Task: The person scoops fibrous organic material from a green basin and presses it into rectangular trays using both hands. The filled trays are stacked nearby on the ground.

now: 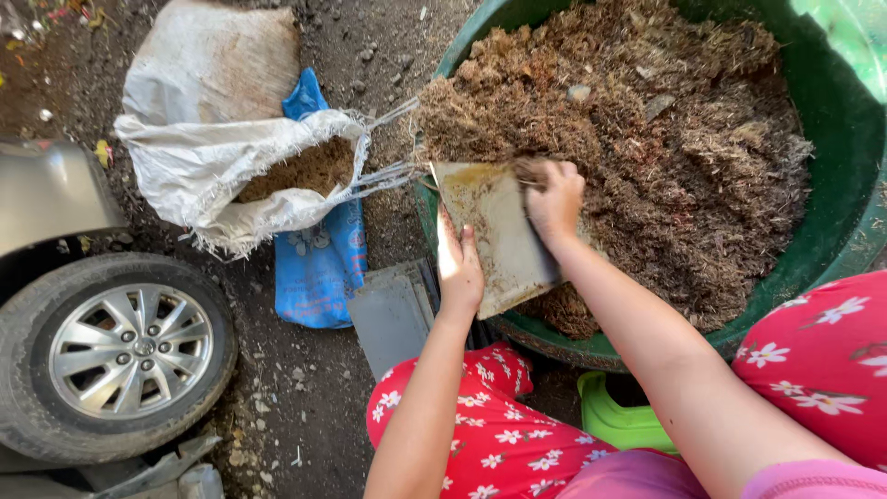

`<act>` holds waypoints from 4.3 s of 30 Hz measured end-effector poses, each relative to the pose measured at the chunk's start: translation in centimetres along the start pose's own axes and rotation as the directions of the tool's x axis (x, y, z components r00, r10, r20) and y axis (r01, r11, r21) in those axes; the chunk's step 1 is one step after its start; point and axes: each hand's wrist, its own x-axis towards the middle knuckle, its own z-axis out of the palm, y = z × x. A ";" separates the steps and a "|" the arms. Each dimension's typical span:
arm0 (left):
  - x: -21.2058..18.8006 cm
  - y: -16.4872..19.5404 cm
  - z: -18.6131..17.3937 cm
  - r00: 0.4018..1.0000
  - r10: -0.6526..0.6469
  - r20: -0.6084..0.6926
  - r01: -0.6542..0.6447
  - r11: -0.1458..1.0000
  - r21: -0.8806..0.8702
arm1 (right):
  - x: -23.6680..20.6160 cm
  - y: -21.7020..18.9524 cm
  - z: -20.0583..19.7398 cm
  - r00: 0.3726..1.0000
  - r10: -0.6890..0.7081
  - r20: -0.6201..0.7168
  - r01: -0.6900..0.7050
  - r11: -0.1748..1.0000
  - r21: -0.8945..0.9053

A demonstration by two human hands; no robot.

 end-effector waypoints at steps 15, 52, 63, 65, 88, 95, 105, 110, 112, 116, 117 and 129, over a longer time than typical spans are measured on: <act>1.4 -1.7 -1.0 0.987 -0.157 0.007 0.153 0.969 0.194 | -6.1 -2.4 1.1 0.968 -0.241 -0.071 0.251 0.947 0.202; -6.9 2.7 -1.1 0.950 0.024 0.312 -0.016 0.999 -0.030 | 5.2 6.5 -6.7 0.826 0.470 -0.312 -0.337 0.854 0.396; 1.5 1.6 0.5 0.985 0.018 0.173 -0.032 0.996 0.081 | -0.5 -5.6 -2.8 0.975 -0.101 -0.198 0.176 0.894 0.412; 2.5 0.9 1.2 0.977 -0.141 0.159 0.145 0.989 -0.018 | -1.0 -7.0 -2.7 0.955 -0.229 -0.188 0.292 0.840 0.458; 4.8 -3.6 1.9 0.990 -0.137 0.018 0.138 0.987 -0.079 | -1.7 -10.9 -1.5 0.847 -0.475 -0.239 0.527 0.690 0.496; 6.2 -3.2 0.5 0.816 -0.577 0.012 0.541 0.757 -0.366 | -9.9 -1.9 -2.7 0.794 -0.595 -0.124 0.607 0.769 0.200; 5.4 -0.1 1.9 0.972 -0.189 -0.138 0.163 0.969 -0.183 | -9.0 -0.4 -4.7 0.997 0.075 0.029 -0.076 0.997 0.032; 5.8 2.0 2.6 0.930 -0.333 -0.156 0.289 0.924 -0.251 | -9.3 -4.6 -3.8 0.933 -0.359 0.028 0.351 0.923 0.157; 5.5 2.7 3.3 0.936 -0.320 -0.144 0.278 0.927 -0.253 | -7.8 -6.3 -3.9 0.858 -0.511 -0.051 0.511 0.842 0.172; 4.1 3.2 4.7 0.930 -0.351 -0.112 0.346 0.936 -0.067 | -1.4 -9.2 -4.5 0.850 -0.521 -0.084 0.522 0.807 0.275; 3.5 2.9 4.9 0.936 -0.338 -0.100 0.340 0.941 -0.006 | 0.1 -9.3 -4.7 0.883 -0.462 -0.083 0.461 0.820 0.339; 4.5 -2.4 2.6 0.965 -0.243 -0.102 0.214 0.949 -0.233 | -4.8 -7.4 -0.9 0.840 -0.538 -0.072 0.512 0.741 0.434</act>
